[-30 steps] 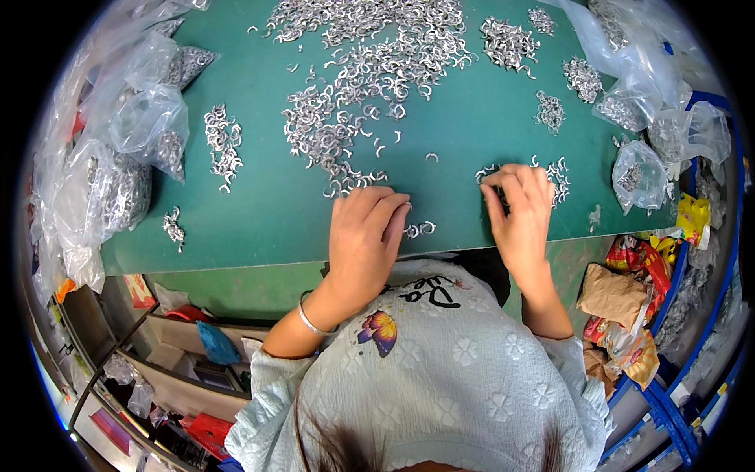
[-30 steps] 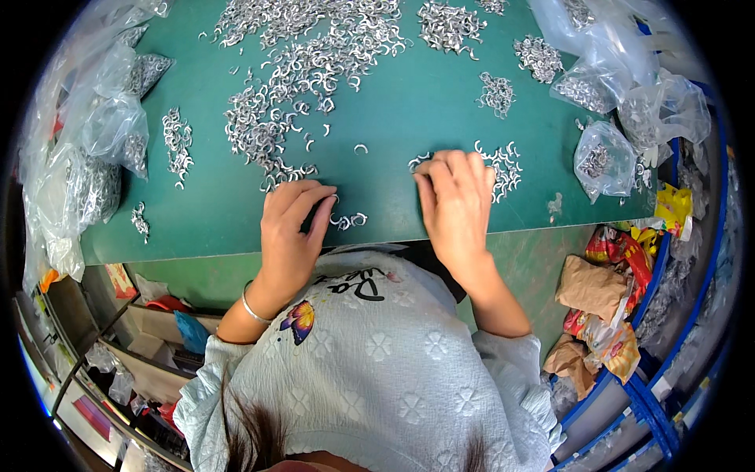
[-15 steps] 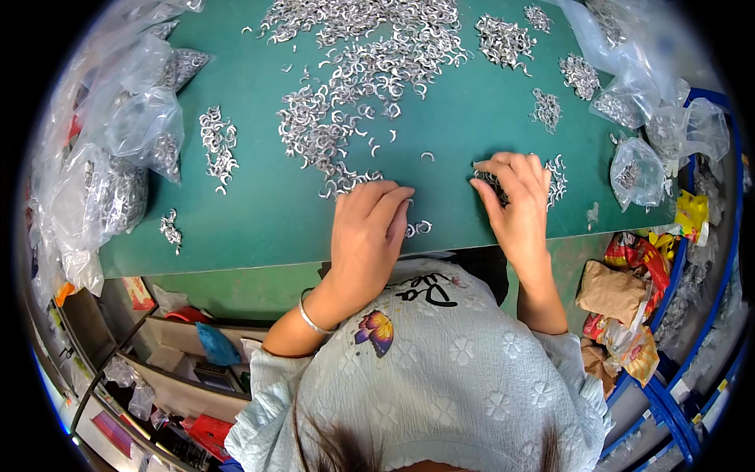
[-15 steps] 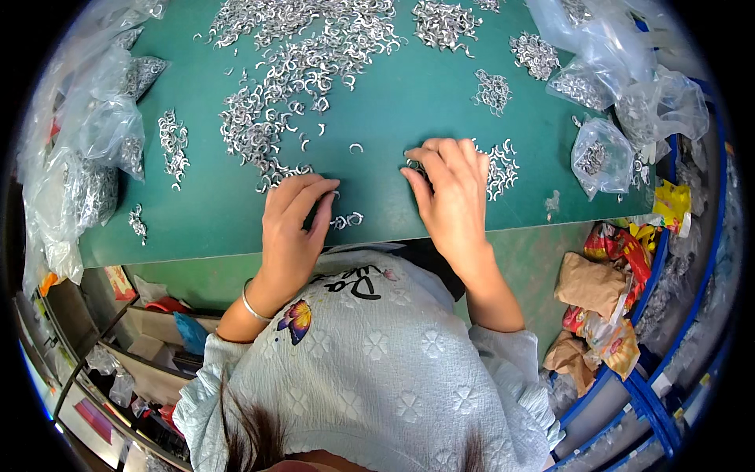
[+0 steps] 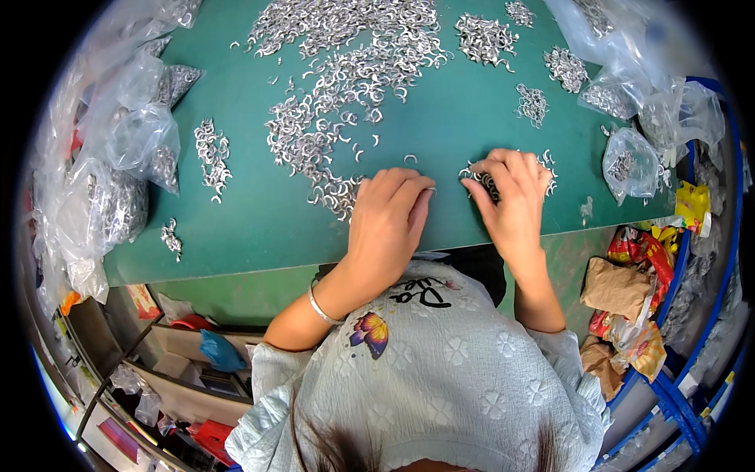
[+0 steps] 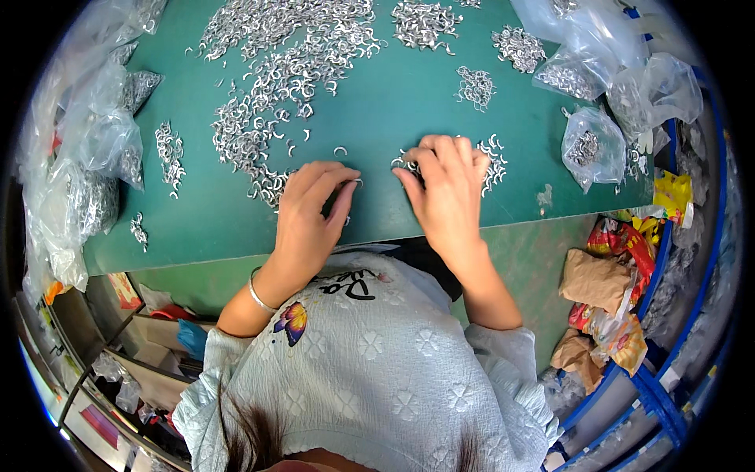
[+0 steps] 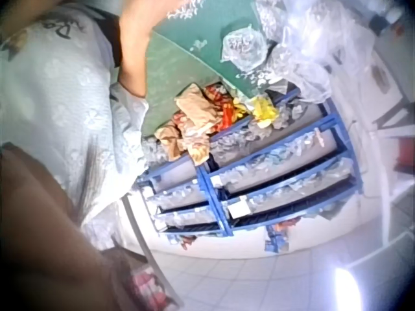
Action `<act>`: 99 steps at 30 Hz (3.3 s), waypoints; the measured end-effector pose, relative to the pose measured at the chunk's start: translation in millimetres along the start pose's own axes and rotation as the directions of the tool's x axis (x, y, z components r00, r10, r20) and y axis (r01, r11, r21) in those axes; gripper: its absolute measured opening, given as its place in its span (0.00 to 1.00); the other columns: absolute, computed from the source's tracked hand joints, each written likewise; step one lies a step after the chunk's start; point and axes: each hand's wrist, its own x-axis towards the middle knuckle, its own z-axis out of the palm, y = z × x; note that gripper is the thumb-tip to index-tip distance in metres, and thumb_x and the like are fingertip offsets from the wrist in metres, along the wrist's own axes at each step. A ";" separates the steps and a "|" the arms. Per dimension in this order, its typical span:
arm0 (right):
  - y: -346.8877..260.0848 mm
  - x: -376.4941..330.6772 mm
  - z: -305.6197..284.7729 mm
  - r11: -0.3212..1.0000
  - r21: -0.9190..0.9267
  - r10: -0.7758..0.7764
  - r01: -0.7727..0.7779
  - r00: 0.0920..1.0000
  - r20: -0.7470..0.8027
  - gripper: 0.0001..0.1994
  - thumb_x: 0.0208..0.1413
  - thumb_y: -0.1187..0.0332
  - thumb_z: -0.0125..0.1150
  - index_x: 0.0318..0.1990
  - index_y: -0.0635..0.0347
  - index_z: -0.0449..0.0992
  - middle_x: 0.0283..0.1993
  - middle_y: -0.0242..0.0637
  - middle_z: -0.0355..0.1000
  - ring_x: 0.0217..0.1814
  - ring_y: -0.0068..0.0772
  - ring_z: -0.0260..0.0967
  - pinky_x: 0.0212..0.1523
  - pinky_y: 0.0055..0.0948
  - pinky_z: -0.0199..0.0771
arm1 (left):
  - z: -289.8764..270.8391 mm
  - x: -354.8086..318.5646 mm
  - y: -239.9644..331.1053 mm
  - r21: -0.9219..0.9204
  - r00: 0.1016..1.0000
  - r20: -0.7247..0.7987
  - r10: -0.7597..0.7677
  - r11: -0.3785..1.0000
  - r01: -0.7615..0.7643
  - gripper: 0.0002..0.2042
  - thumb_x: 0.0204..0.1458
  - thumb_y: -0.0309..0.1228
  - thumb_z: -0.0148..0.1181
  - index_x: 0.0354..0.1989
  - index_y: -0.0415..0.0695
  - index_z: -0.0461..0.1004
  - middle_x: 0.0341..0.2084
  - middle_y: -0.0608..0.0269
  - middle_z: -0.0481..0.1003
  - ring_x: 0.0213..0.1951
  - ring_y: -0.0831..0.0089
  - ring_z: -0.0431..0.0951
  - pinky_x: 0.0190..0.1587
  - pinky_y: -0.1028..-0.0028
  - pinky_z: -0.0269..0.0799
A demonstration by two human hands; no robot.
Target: The person is sorting and arranging small crescent-shaped metal clips on a green workbench by hand, moving them into piles.
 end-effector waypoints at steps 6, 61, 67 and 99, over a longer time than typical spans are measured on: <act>-0.4 1.5 2.0 0.997 -0.035 -0.067 0.067 0.998 0.013 0.09 0.45 0.73 0.68 0.34 0.59 0.75 0.39 0.32 0.69 0.43 0.36 0.64 0.46 0.39 0.54 | 12.8 9.0 1.8 -0.018 0.999 0.000 -0.034 0.999 0.034 0.06 0.48 0.19 0.63 0.36 0.39 0.77 0.33 0.57 0.77 0.33 0.58 0.75 0.40 0.65 0.69; 19.5 -6.8 -30.4 0.985 0.141 -0.094 0.095 0.996 -0.011 0.05 0.47 0.73 0.67 0.30 0.57 0.77 0.34 0.31 0.72 0.39 0.34 0.66 0.42 0.34 0.56 | -3.4 8.8 -8.6 0.240 0.984 0.157 0.083 0.963 -0.120 0.16 0.47 0.14 0.54 0.46 0.36 0.74 0.46 0.55 0.71 0.48 0.55 0.71 0.48 0.63 0.65; 67.0 37.0 -22.9 0.984 -0.119 0.121 -0.132 0.988 -0.096 0.04 0.50 0.72 0.66 0.32 0.59 0.78 0.37 0.33 0.75 0.41 0.37 0.69 0.42 0.35 0.59 | -21.5 -8.4 -5.4 0.093 0.967 0.248 0.062 0.992 -0.087 0.20 0.44 0.11 0.52 0.47 0.37 0.74 0.45 0.55 0.74 0.50 0.55 0.72 0.50 0.63 0.66; -59.7 -9.0 28.7 0.692 0.636 -0.624 0.341 0.726 0.289 0.23 0.54 0.65 0.62 0.58 0.57 0.72 0.66 0.39 0.63 0.71 0.47 0.56 0.69 0.51 0.56 | -6.2 -107.5 -38.7 -0.587 0.469 0.786 -0.403 -0.245 0.772 0.13 0.65 0.31 0.45 0.48 0.34 0.73 0.31 0.60 0.73 0.30 0.76 0.72 0.32 0.76 0.68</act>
